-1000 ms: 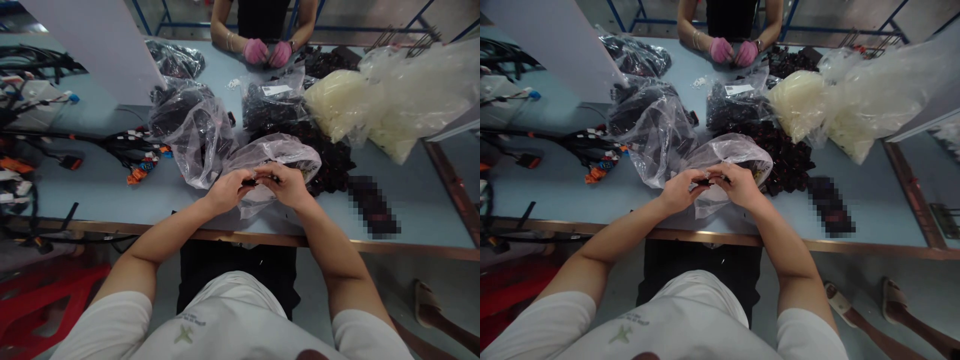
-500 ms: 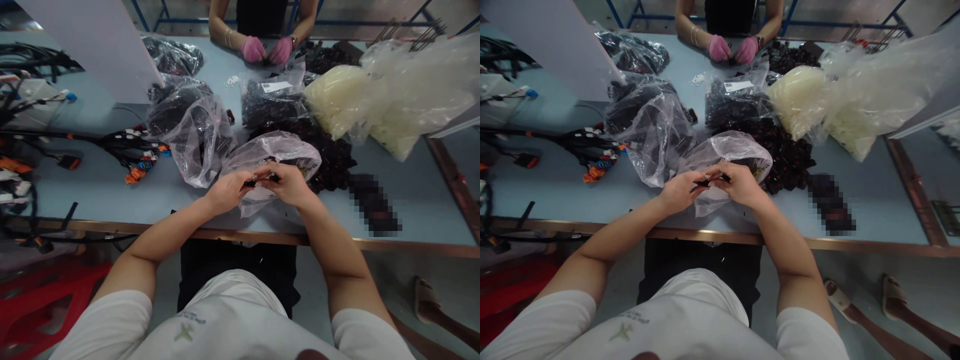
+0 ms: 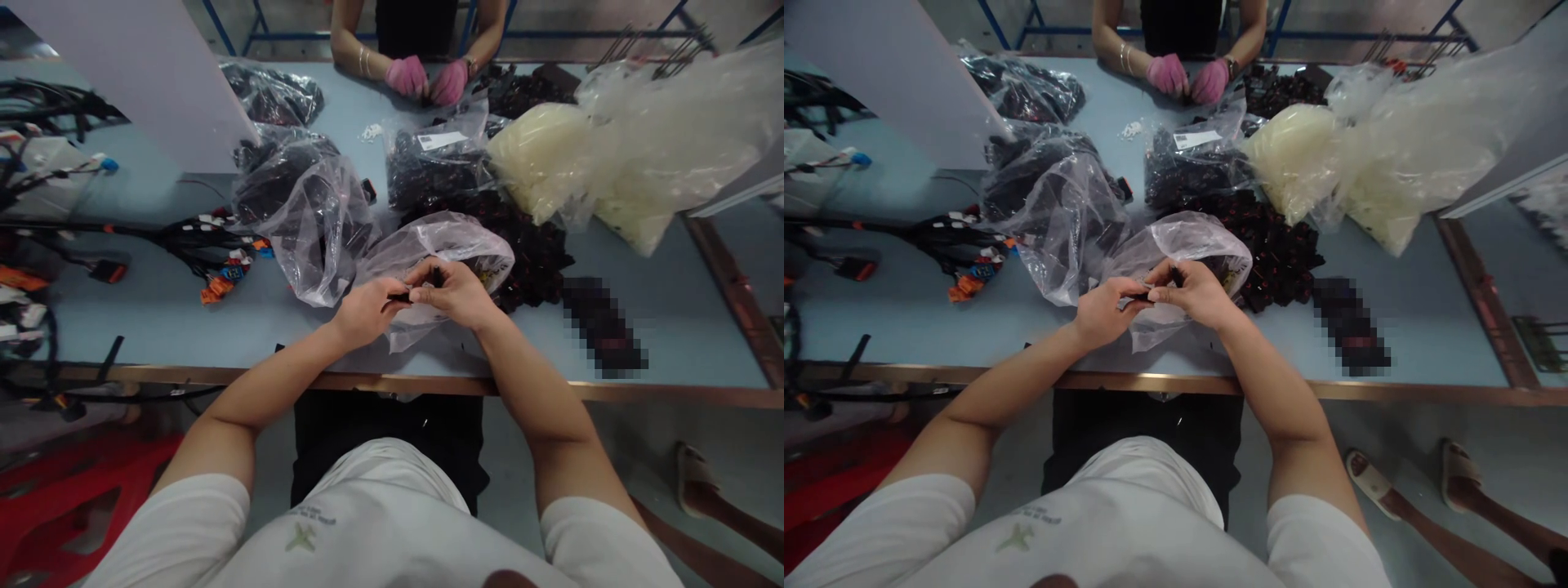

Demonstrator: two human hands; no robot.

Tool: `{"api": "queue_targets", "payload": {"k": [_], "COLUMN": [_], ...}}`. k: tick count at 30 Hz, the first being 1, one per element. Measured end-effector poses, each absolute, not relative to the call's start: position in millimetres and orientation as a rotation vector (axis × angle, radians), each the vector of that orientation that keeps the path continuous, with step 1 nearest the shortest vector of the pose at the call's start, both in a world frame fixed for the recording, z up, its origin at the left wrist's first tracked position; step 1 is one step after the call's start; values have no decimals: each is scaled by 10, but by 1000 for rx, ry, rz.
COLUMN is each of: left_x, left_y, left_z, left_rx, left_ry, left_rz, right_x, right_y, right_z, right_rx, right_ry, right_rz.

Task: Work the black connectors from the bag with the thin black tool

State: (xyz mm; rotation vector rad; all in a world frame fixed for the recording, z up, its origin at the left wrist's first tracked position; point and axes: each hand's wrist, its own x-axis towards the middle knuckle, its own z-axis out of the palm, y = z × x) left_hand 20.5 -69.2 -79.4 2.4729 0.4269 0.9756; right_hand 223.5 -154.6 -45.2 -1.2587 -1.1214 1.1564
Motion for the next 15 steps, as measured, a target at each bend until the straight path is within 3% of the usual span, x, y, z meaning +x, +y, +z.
{"api": "queue_targets", "payload": {"k": [8, 15], "left_x": [153, 206], "left_y": [-657, -580], "left_z": [-806, -655], "left_rx": [2351, 2478], "left_ry": [550, 364], "left_rz": [963, 1232], "right_x": [2256, 2313], "right_y": [-1574, -1595], "right_z": [-455, -431], "right_rx": [-1232, -1238], "right_ry": [-1026, -1000], "right_rz": [1302, 1256]}}
